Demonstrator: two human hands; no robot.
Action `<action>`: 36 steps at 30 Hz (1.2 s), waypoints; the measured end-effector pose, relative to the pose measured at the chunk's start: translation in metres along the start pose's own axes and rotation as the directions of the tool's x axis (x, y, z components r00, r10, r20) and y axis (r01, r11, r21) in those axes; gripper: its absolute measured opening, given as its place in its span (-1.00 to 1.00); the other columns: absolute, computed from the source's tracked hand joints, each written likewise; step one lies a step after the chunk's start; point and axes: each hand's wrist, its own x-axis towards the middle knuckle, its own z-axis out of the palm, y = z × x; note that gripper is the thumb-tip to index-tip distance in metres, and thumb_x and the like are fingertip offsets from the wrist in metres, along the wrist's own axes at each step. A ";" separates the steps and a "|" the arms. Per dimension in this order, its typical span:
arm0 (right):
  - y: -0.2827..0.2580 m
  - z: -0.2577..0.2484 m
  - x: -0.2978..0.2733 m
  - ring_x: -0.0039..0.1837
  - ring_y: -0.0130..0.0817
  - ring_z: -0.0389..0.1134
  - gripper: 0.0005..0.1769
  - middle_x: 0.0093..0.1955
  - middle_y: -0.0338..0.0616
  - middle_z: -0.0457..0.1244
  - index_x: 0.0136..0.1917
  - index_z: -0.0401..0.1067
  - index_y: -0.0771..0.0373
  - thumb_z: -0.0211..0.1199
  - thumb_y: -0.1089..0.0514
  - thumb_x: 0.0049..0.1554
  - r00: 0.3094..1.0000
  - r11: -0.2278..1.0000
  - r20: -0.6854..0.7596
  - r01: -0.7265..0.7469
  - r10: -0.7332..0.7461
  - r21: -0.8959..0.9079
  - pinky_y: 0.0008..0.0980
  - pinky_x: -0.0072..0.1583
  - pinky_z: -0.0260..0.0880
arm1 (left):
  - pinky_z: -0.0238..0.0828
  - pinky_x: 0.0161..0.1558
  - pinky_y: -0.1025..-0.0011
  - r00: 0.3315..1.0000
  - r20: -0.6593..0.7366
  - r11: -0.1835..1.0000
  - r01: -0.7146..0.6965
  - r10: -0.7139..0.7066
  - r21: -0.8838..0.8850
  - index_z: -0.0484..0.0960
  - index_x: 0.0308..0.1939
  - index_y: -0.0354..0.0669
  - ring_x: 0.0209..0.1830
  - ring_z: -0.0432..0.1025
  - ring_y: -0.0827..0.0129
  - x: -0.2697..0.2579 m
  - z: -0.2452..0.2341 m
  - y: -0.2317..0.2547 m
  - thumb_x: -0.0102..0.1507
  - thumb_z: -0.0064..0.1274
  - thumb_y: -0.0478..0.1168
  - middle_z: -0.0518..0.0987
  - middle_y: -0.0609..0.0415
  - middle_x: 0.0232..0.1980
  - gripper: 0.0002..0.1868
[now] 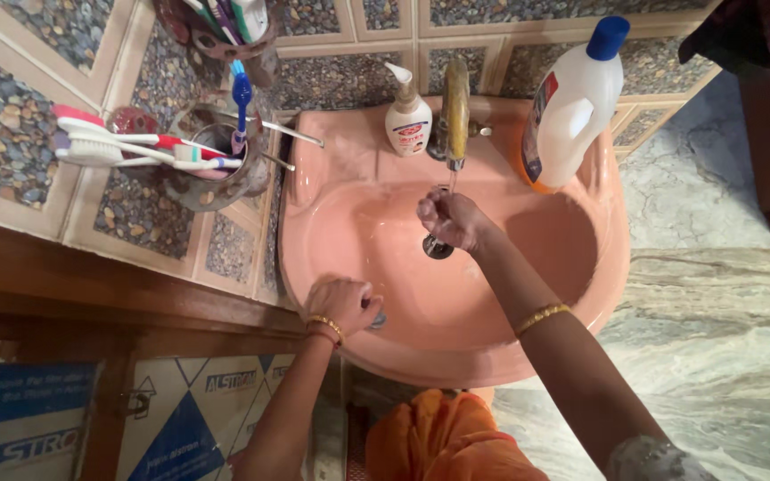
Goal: The person scrubs the pink bathroom sink basin and surrounding counter using a dark cloth and liquid soap. They rinse the cloth under the faucet, wipe the basin interior and rim, and clean the area around the faucet and toothbrush holder.
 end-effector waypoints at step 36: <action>-0.192 0.035 0.059 -0.24 -0.21 0.21 -0.78 -0.26 -0.02 0.25 -0.15 0.49 0.33 0.02 0.27 0.10 0.677 0.589 -0.246 0.337 -0.694 -0.735 -0.25 -0.25 0.13 | 0.44 -0.15 0.10 0.989 0.074 0.989 0.135 -0.130 -0.065 0.65 -0.48 -0.01 -0.30 0.56 0.07 0.000 -0.009 0.001 0.15 0.06 0.14 0.66 0.01 -0.36 -0.65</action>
